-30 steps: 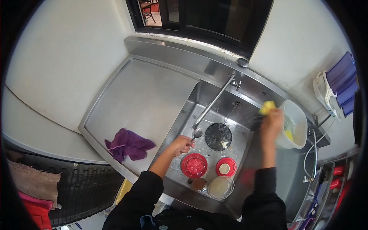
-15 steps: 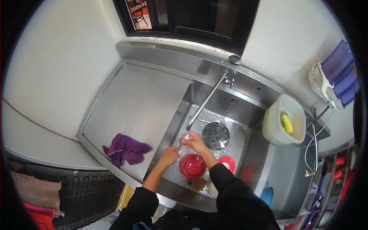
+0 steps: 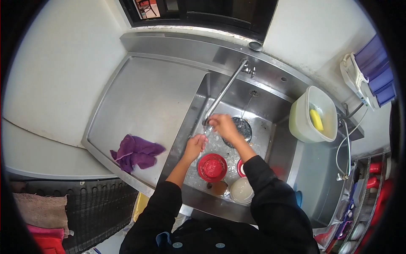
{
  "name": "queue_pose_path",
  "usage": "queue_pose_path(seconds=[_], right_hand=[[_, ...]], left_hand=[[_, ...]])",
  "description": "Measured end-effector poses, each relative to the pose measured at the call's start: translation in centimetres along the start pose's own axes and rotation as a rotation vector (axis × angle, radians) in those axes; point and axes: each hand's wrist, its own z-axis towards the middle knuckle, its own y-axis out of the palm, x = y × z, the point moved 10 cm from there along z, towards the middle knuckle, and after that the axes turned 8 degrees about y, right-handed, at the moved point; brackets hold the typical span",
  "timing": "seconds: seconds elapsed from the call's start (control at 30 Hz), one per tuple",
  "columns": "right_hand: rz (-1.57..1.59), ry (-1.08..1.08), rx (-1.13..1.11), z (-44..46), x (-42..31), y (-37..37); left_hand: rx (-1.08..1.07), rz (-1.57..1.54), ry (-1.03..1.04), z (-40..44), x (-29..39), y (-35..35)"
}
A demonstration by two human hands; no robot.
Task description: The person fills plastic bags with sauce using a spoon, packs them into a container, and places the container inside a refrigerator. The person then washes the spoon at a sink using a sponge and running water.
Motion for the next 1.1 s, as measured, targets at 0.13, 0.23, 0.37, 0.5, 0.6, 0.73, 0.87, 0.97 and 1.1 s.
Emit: queue_pose_path(seconds=[0.13,0.23,0.37,0.5,0.6,0.73,0.87,0.97,1.1], right_hand=[[-0.160,0.126,0.096,0.5,-3.0,-6.1],[-0.324,-0.051,-0.011,-0.4,-3.3,-2.5],[-0.296,-0.072,-0.216,-2.4,-2.0,3.8],[-0.437,0.012,0.162,2.6,0.9,-6.7],[-0.425,0.144,0.664,5.2,1.3,-19.0],[-0.682,-0.183,0.623,8.7,-0.1,-21.5],[-0.749,0.090,0.339,11.9,3.8,-22.5],[-0.692,-0.177,0.377,12.0,2.9,-23.3],[-0.037,0.376,0.312,14.0,9.4,-24.8]], left_hand=[[-0.141,0.230,0.023,-2.7,-5.6,-1.5],[-0.065,0.338,0.242,-1.6,-3.1,-1.4],[0.036,0.255,0.215,1.3,2.5,-0.9],[0.001,0.413,0.164,3.7,5.0,-0.1],[-0.014,0.627,0.112,4.5,4.4,0.4],[-0.010,0.563,0.292,3.2,8.7,1.9],[0.054,0.560,0.340,0.7,11.3,-0.2],[0.147,0.521,0.239,-1.8,11.2,-3.0],[0.218,0.525,0.204,-5.6,11.8,-5.8]])
